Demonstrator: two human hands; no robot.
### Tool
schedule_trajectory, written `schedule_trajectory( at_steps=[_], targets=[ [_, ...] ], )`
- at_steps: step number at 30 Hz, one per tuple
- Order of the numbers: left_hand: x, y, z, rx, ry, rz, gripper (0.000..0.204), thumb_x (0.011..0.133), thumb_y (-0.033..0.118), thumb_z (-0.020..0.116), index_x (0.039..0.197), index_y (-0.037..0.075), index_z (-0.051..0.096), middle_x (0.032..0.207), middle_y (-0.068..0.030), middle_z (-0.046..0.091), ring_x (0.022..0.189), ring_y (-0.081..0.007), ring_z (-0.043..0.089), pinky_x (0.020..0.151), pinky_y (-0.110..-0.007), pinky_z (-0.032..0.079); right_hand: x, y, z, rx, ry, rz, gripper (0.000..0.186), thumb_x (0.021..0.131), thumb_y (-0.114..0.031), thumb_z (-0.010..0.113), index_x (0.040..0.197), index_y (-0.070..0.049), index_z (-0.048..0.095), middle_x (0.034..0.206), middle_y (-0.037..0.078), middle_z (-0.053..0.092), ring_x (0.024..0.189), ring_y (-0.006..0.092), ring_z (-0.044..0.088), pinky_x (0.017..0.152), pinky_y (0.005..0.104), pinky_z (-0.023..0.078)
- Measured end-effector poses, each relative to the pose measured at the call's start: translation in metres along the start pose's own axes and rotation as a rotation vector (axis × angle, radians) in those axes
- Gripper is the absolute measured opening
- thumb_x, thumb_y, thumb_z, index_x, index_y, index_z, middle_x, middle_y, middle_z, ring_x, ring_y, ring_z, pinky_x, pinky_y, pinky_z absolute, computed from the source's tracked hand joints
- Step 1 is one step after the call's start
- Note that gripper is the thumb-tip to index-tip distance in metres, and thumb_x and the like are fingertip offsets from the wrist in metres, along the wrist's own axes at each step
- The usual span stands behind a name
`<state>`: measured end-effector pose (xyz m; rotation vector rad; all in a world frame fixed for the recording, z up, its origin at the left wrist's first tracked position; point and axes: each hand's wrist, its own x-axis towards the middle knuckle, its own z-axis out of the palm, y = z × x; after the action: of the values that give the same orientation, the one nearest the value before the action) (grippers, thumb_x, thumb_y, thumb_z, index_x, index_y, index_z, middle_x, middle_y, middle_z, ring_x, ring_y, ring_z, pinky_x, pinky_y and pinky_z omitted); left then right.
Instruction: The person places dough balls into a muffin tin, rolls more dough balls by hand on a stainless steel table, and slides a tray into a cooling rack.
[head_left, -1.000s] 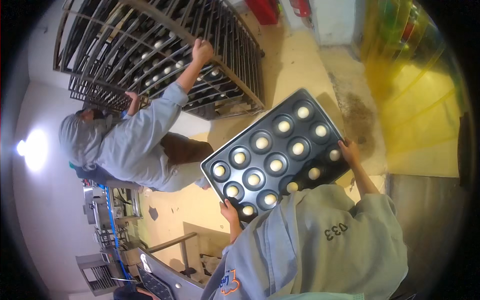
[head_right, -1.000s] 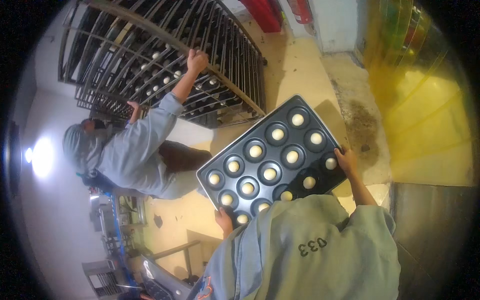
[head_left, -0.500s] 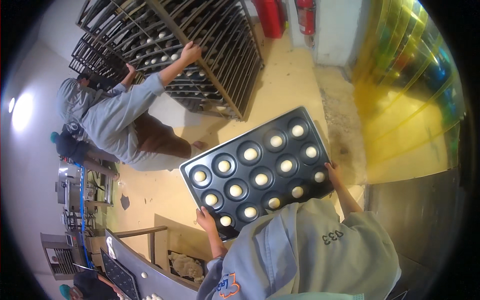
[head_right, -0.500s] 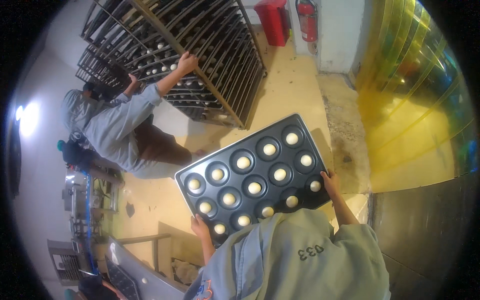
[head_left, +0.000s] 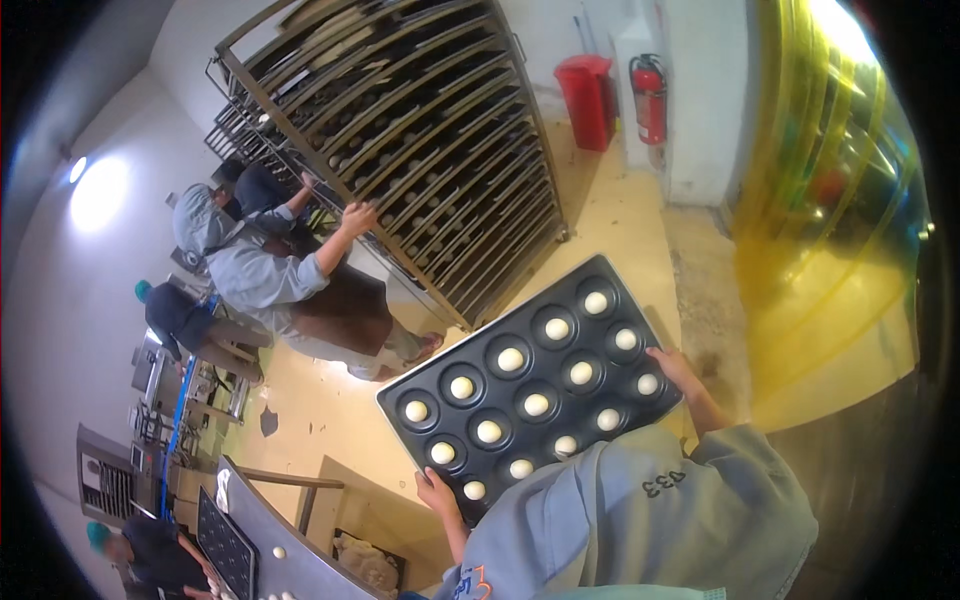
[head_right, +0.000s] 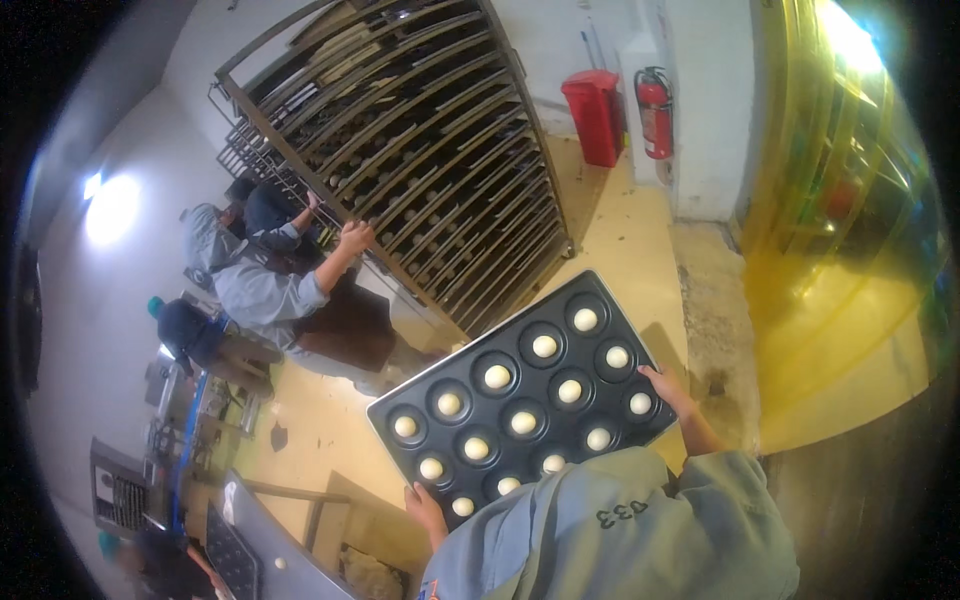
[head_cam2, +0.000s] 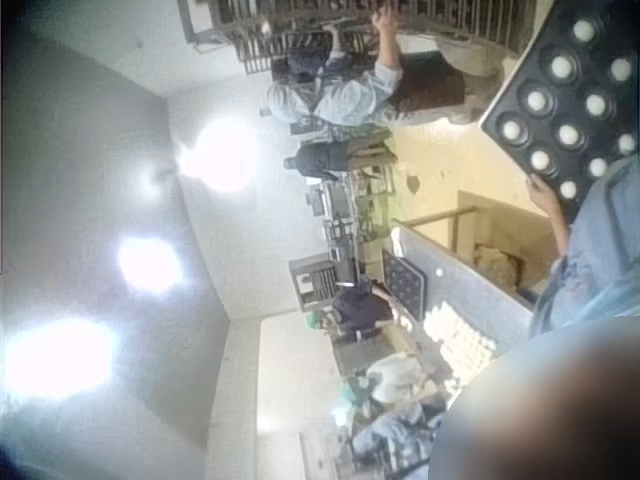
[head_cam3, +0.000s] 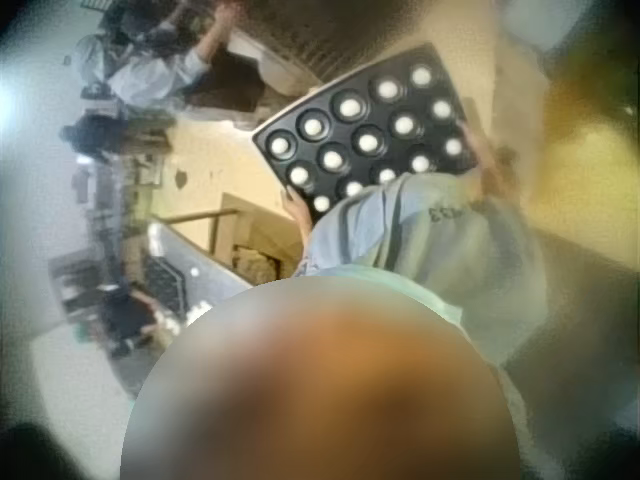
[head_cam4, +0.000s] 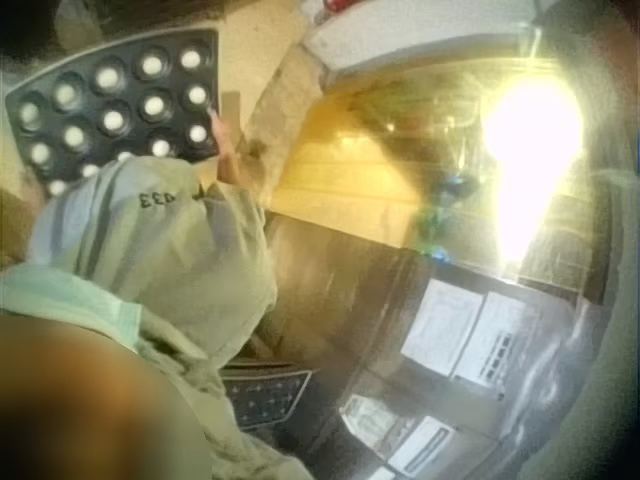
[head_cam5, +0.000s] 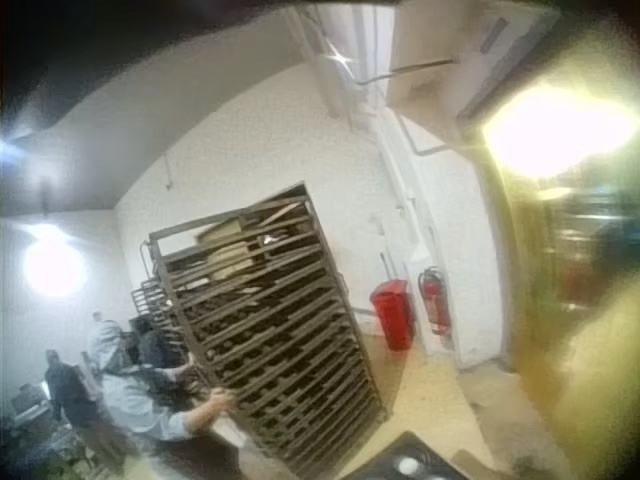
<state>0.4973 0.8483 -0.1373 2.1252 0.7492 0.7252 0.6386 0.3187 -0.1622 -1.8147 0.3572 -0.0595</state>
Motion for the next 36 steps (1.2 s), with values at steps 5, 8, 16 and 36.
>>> schedule_trajectory(
  at_steps=[5, 8, 16, 36],
  targets=[
    [-0.024, 0.010, 0.035, -0.018, 0.029, 0.024, 0.030, 0.101, 0.018, 0.054, 0.089, -0.010, 0.053, 0.075, -0.0287, 0.057, 0.067, -0.0405, 0.049, 0.068, -0.049, 0.044, 0.054, 0.041, -0.035, -0.010, -0.038, -0.029, 0.043, 0.092, -0.033, 0.070, 0.118, 0.001, 0.070, 0.104, 0.014, 0.076, 0.094, 0.0225, 0.071, 0.087, 0.0352, 0.053],
    [-0.032, 0.016, 0.044, 0.007, -0.018, 0.005, 0.028, 0.100, 0.018, 0.055, 0.093, -0.010, 0.055, 0.079, -0.0294, 0.060, 0.071, -0.0422, 0.053, 0.071, -0.048, 0.046, 0.050, 0.045, -0.054, 0.096, -0.061, 0.033, 0.041, 0.092, -0.032, 0.069, 0.117, 0.001, 0.071, 0.103, 0.014, 0.076, 0.094, 0.0222, 0.071, 0.087, 0.0352, 0.053],
    [-0.060, 0.055, 0.116, 0.070, -0.195, -0.058, 0.052, 0.103, 0.031, 0.054, 0.132, -0.012, 0.051, 0.112, -0.0369, 0.065, 0.107, -0.0512, 0.063, 0.091, -0.049, 0.050, 0.075, 0.105, -0.138, 0.019, 0.068, -0.039, 0.040, 0.092, -0.035, 0.069, 0.108, 0.001, 0.073, 0.092, 0.017, 0.076, 0.086, 0.0269, 0.072, 0.081, 0.0397, 0.053],
    [0.076, 0.285, 0.010, 0.135, -0.107, 0.422, 0.034, 0.103, 0.025, 0.053, 0.103, -0.007, 0.062, 0.089, -0.0250, 0.065, 0.080, -0.0354, 0.060, 0.076, -0.049, 0.047, 0.133, -0.140, -0.264, -0.163, -0.158, -0.429, 0.038, 0.090, -0.017, 0.061, 0.120, 0.005, 0.065, 0.111, 0.021, 0.070, 0.103, 0.0314, 0.066, 0.095, 0.0379, 0.049]
  ],
)
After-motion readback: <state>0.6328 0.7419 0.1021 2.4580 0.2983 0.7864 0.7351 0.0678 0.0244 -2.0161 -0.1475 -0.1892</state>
